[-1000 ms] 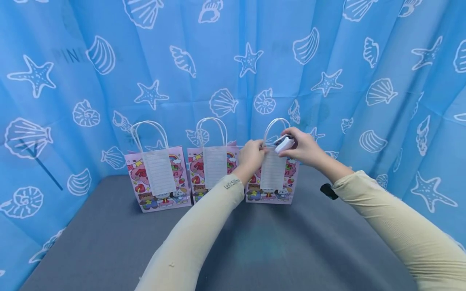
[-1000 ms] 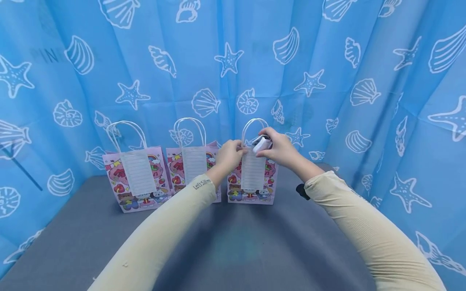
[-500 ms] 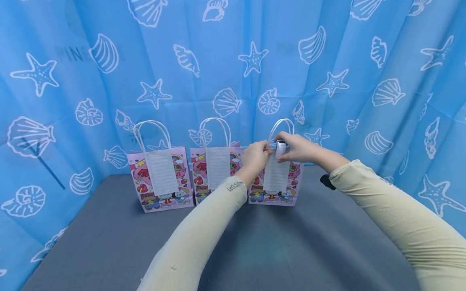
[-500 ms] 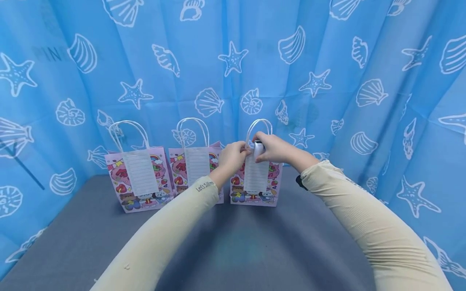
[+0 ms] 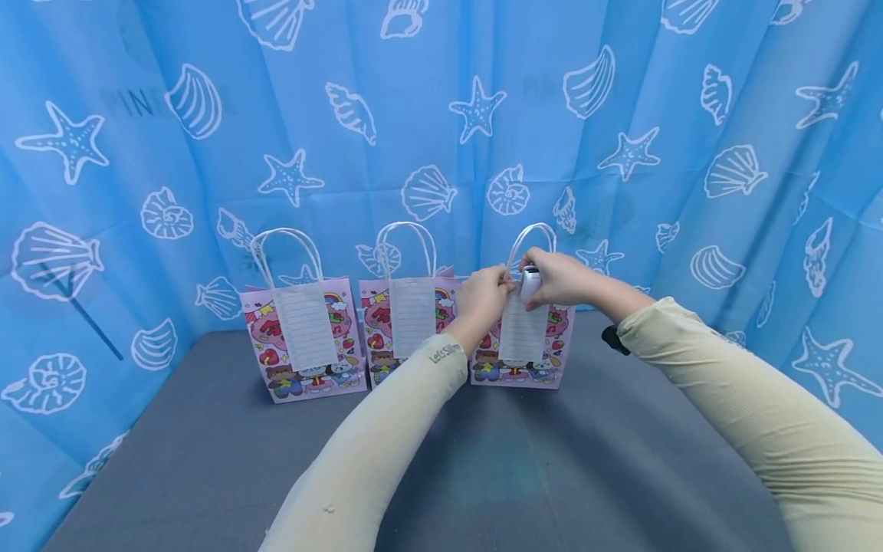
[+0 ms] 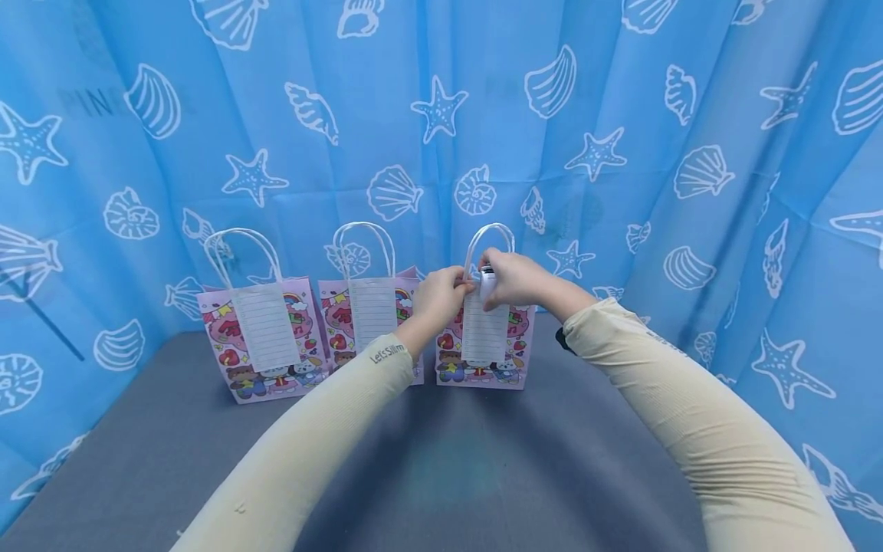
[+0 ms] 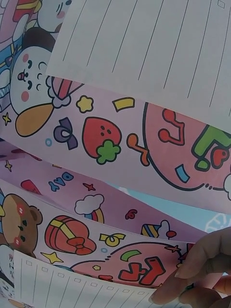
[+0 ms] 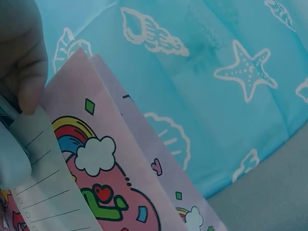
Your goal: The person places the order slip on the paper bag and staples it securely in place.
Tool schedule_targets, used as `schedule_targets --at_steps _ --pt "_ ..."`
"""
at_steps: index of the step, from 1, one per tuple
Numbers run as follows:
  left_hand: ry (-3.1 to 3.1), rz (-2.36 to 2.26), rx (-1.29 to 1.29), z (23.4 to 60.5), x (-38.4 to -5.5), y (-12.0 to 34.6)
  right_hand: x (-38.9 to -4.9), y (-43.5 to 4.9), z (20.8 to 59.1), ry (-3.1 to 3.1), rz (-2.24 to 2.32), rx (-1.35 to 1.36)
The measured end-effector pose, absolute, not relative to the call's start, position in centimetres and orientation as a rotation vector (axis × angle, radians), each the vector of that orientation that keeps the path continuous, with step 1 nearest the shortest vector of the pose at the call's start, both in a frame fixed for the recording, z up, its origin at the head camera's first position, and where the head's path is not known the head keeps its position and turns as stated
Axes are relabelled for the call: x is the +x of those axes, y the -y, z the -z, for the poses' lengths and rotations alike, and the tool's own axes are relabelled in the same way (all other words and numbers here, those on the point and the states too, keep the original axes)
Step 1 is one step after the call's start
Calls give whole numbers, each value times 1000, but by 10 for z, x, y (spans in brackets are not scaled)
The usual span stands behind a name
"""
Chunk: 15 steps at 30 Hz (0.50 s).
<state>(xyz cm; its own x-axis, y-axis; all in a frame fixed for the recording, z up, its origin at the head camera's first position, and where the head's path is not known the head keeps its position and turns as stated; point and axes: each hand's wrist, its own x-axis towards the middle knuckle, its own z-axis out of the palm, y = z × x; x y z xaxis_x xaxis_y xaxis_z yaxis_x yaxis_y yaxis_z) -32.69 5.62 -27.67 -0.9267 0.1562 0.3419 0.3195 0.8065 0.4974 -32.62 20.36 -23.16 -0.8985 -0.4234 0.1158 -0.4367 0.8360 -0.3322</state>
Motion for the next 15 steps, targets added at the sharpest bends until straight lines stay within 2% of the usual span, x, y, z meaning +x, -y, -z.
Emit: schedule_targets --at_steps 15 --pt "2741 771 -351 276 -329 -55 -319 -199 250 2752 -678 662"
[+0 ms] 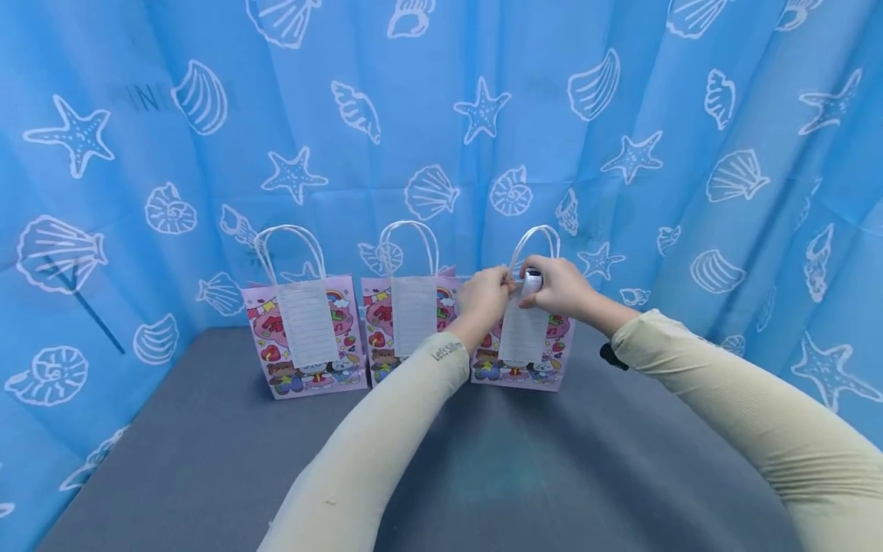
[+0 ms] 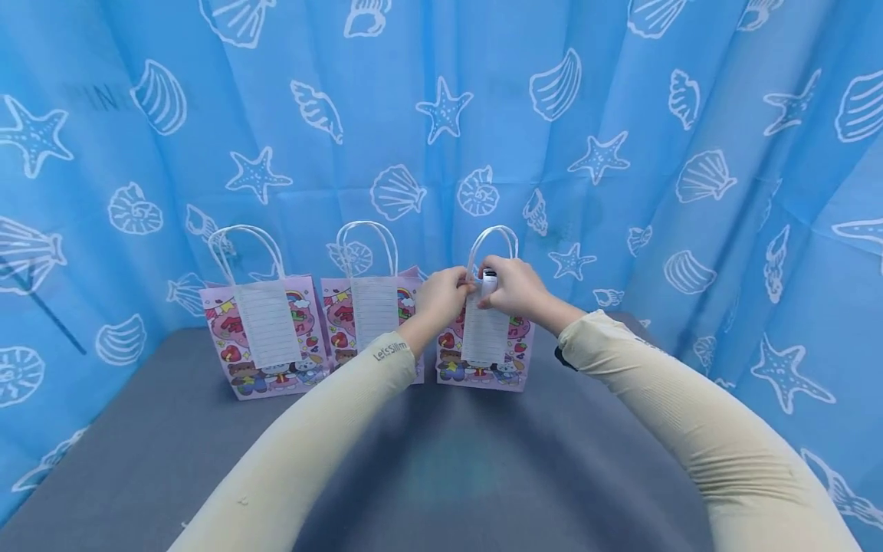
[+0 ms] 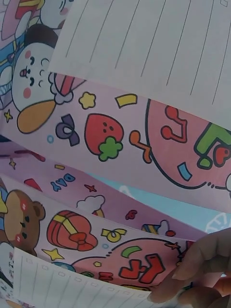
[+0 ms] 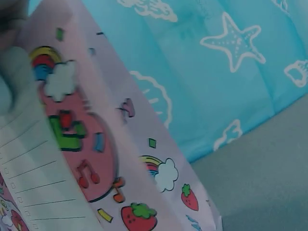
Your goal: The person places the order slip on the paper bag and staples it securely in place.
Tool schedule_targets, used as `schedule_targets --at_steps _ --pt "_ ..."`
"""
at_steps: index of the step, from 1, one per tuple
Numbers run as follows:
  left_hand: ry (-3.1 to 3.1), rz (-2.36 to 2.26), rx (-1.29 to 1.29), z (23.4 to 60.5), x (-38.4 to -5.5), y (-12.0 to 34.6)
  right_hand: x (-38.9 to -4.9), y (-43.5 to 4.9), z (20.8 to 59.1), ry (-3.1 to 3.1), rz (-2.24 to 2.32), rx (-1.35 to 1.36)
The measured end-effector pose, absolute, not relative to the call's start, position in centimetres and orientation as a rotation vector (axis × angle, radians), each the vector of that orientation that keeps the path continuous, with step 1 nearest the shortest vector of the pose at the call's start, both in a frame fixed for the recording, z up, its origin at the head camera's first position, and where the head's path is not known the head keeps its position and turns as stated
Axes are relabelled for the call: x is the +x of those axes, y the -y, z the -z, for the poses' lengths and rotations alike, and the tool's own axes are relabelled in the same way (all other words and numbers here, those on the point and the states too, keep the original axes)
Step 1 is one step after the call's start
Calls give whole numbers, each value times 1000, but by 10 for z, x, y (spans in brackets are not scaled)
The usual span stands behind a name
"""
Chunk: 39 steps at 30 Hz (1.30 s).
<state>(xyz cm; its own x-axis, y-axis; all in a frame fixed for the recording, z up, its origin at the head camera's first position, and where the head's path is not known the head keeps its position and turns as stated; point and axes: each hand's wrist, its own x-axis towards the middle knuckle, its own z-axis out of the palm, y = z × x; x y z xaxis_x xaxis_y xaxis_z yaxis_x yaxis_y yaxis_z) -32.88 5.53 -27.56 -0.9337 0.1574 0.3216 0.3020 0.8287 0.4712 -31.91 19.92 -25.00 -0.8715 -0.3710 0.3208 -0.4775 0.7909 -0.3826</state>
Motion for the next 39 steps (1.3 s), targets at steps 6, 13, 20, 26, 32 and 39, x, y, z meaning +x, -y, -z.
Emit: schedule_targets --at_steps 6,13,20,26,32,39 --pt "2747 822 -354 279 -329 -54 -321 -201 254 2772 -619 770" --pt "2757 820 -358 276 -328 -54 -322 -204 244 2889 -581 827" --pt "2778 792 -327 273 -326 -56 -321 -203 237 2989 -537 837" --pt "2771 782 -322 274 -325 -57 -319 -201 237 2969 -523 797" --pt "2761 772 -366 273 -322 -56 -315 -202 239 2930 -585 734" --pt "2764 788 -374 272 -322 -57 -312 -200 244 2884 -603 668"
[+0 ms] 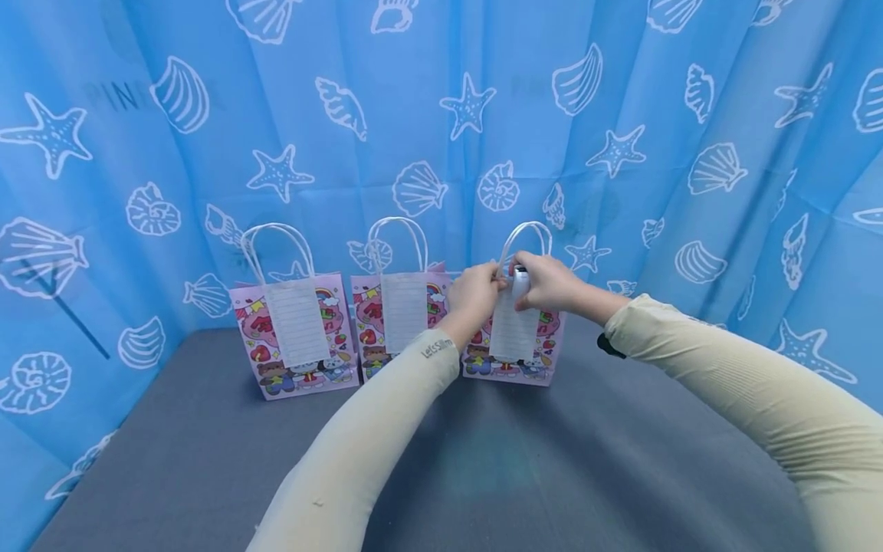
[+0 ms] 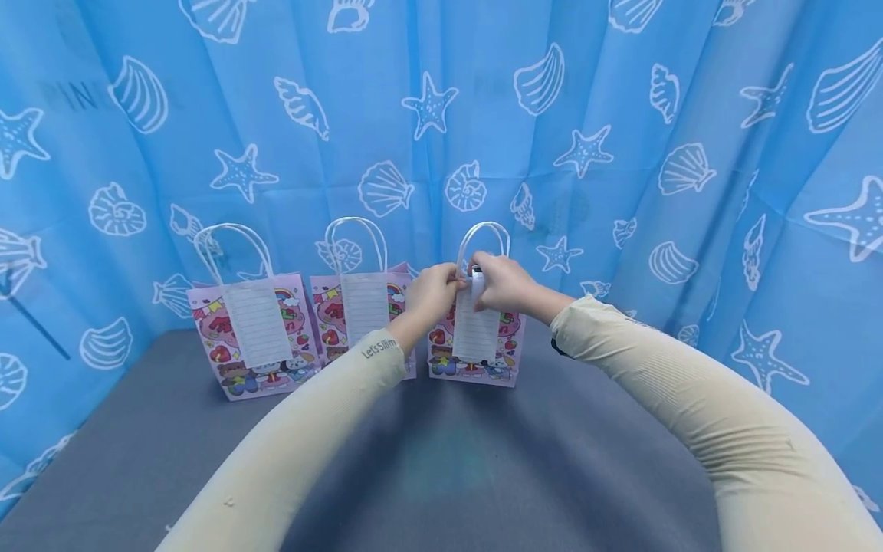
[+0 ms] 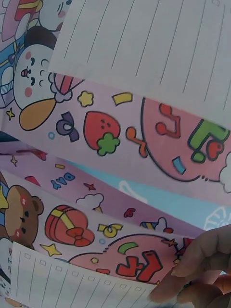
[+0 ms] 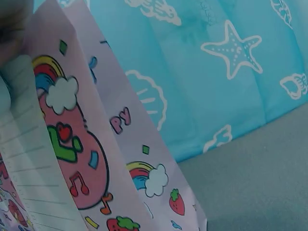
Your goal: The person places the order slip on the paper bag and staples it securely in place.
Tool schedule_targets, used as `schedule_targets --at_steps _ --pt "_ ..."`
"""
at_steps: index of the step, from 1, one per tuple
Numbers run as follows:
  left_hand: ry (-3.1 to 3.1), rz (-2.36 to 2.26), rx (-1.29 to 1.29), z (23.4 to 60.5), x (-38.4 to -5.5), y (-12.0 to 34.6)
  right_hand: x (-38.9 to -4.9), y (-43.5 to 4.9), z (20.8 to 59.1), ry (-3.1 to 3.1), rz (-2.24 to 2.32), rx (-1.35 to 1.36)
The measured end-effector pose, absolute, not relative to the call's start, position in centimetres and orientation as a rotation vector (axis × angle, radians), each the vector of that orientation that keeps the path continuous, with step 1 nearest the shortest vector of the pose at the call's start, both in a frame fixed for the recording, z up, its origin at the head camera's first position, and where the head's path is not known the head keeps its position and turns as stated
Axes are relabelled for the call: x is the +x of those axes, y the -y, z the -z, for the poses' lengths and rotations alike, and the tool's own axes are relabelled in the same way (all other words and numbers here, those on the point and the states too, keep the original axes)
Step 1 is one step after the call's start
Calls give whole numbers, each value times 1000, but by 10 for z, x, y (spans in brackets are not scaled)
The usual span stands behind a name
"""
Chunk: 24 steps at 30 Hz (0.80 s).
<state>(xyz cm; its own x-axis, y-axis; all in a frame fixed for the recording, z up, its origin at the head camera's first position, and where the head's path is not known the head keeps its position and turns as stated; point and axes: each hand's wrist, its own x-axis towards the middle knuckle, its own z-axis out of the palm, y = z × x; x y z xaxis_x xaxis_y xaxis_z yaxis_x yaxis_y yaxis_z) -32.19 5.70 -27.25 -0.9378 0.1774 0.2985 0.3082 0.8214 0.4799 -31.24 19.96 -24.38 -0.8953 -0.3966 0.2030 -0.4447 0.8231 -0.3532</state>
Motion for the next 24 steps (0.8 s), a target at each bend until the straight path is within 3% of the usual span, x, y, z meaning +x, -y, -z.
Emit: schedule_targets --at_steps 13,24 --pt "2794 826 -322 274 -323 -58 -312 -200 238 2874 -727 652" --pt "2763 900 -355 272 -319 -56 -282 -232 213 2626 -1284 326"
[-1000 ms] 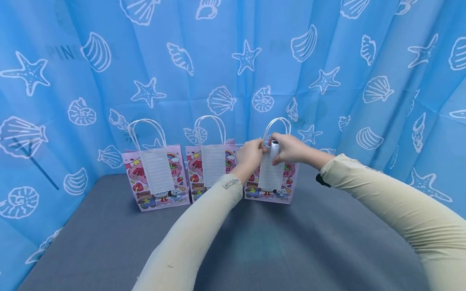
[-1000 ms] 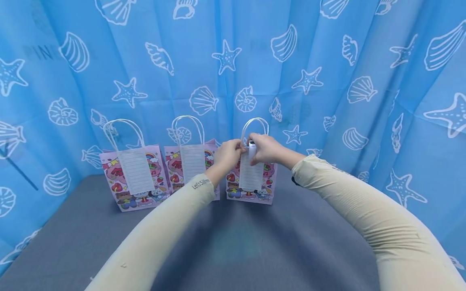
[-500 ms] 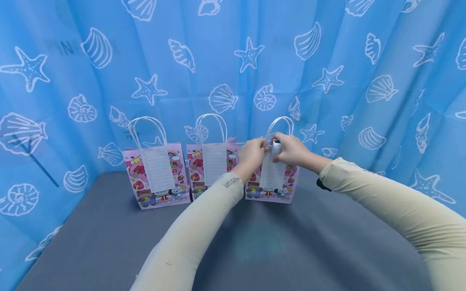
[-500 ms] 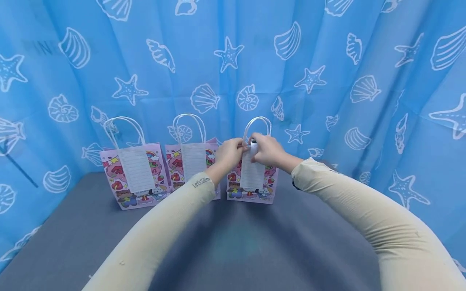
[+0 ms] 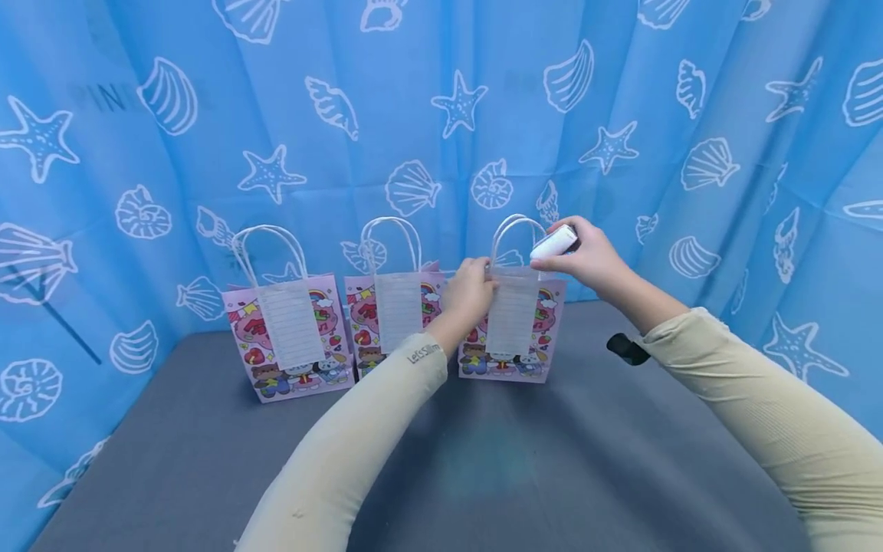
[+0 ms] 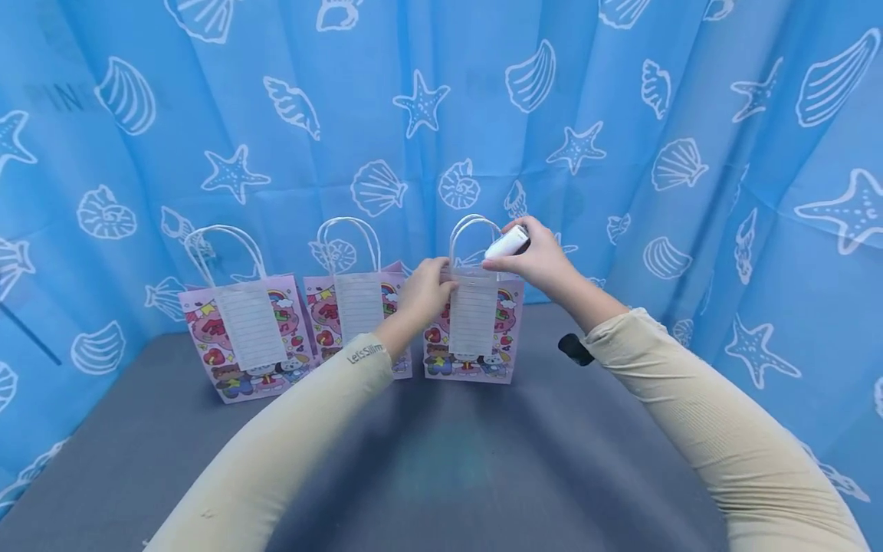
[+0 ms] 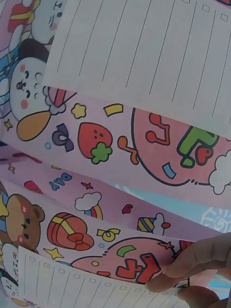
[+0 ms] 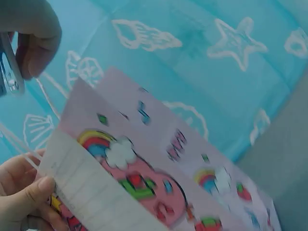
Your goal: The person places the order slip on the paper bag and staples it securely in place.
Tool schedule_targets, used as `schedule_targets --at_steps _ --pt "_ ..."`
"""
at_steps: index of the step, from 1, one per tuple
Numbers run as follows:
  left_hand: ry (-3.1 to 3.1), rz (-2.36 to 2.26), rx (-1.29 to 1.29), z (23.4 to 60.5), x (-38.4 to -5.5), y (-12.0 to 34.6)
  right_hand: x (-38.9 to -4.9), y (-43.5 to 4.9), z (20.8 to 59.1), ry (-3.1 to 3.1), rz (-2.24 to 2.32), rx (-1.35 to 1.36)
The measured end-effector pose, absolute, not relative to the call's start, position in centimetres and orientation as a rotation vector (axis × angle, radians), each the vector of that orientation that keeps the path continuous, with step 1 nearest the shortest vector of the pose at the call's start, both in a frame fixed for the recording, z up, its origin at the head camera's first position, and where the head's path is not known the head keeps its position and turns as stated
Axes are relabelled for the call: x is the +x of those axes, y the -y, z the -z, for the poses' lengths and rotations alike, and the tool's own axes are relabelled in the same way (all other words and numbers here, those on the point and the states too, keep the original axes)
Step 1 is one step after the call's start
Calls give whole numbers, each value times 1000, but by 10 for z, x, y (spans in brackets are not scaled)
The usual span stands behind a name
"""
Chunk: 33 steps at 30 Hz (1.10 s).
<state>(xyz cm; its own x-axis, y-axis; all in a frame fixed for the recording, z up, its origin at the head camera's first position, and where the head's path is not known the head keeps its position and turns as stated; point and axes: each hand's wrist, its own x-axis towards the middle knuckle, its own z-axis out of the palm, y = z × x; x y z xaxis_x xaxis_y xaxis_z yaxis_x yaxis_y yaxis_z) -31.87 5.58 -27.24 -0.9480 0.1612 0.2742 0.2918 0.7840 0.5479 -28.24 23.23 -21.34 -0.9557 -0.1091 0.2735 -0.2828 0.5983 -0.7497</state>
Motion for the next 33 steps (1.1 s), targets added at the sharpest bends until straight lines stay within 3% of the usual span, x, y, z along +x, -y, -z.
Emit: schedule_targets --at_steps 19,33 --pt "2735 861 -358 271 -317 -55 -273 -249 237 2538 -1529 696" --pt "2707 789 -374 274 -320 -54 -291 -233 243 2625 -918 781"
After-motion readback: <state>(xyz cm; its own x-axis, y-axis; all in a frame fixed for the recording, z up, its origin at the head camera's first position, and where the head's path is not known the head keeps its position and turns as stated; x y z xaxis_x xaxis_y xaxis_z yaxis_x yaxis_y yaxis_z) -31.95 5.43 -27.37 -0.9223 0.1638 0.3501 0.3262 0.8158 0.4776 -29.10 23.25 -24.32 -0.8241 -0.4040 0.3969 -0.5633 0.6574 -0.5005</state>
